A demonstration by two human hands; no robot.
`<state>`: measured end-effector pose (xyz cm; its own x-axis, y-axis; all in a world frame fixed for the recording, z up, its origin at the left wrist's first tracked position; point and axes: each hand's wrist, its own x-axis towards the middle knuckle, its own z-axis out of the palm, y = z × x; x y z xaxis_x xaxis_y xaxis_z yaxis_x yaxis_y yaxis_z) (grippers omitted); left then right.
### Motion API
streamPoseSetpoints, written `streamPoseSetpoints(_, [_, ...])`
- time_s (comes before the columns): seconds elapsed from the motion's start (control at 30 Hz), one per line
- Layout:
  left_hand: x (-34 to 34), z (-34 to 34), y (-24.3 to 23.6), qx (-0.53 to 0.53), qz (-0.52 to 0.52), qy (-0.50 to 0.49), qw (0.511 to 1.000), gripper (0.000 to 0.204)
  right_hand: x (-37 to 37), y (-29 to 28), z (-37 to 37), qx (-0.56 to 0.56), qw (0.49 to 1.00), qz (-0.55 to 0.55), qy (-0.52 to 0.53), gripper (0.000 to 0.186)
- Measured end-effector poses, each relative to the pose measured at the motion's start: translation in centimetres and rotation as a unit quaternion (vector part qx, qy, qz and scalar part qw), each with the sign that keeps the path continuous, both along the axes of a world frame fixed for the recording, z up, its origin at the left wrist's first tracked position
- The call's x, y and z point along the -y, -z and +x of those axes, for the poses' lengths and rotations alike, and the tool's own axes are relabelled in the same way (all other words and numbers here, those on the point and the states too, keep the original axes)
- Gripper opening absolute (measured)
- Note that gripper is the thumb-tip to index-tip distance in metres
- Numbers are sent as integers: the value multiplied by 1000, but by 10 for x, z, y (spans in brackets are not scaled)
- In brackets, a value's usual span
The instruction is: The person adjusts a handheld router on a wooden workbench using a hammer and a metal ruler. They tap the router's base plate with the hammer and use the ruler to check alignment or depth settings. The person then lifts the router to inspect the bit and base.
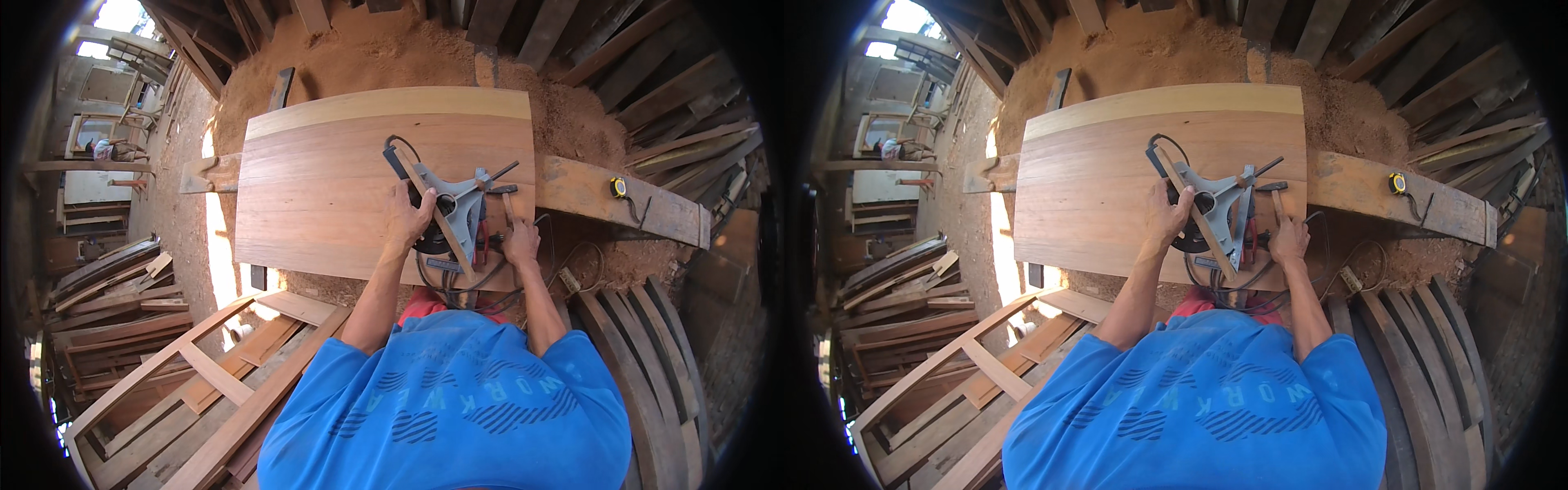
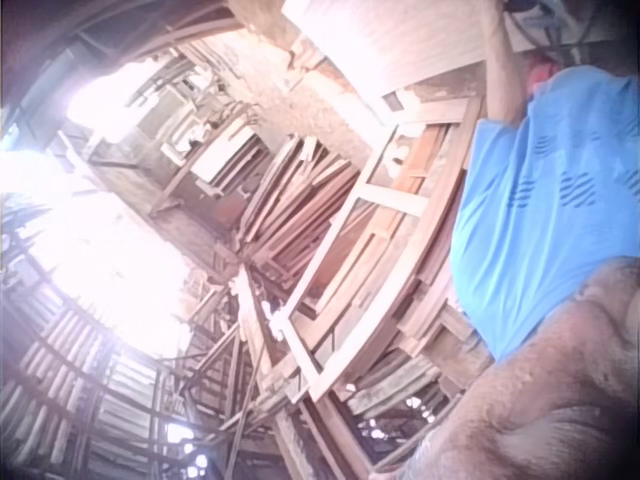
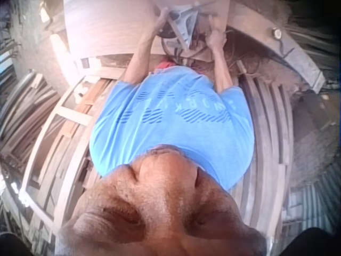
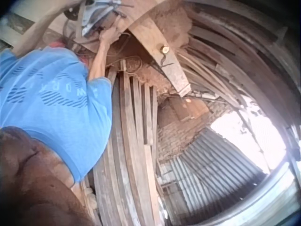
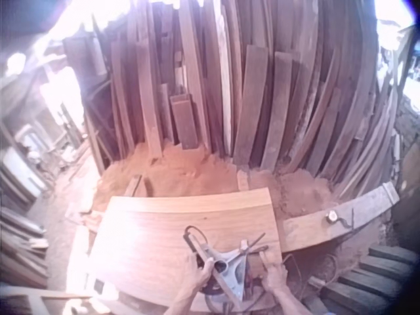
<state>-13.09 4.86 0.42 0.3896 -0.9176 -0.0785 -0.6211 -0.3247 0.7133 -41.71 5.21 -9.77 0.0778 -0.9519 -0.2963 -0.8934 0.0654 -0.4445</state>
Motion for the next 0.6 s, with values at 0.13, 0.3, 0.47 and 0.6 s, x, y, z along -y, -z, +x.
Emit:
streamPoseSetpoints(0.13, [-2, 2, 3, -48, 1, -9, 999, 65, 10, -19, 1, 201, 977, -69, 27, 36])
streamPoseSetpoints(0.3, [1, 0, -3, -25, 15, 3, 1000, 67, 27, -30, 8, 270, 957, -82, 63, 34])
streamPoseSetpoints(0.47, [-2, 7, 5, -112, -25, -1, 993, 62, 26, -36, 26, 349, 934, -37, 73, 35])
streamPoseSetpoints(0.6, [-6, 13, 17, -71, -114, 12, 991, 55, 10, -27, 22, 305, 948, -47, 78, 35])
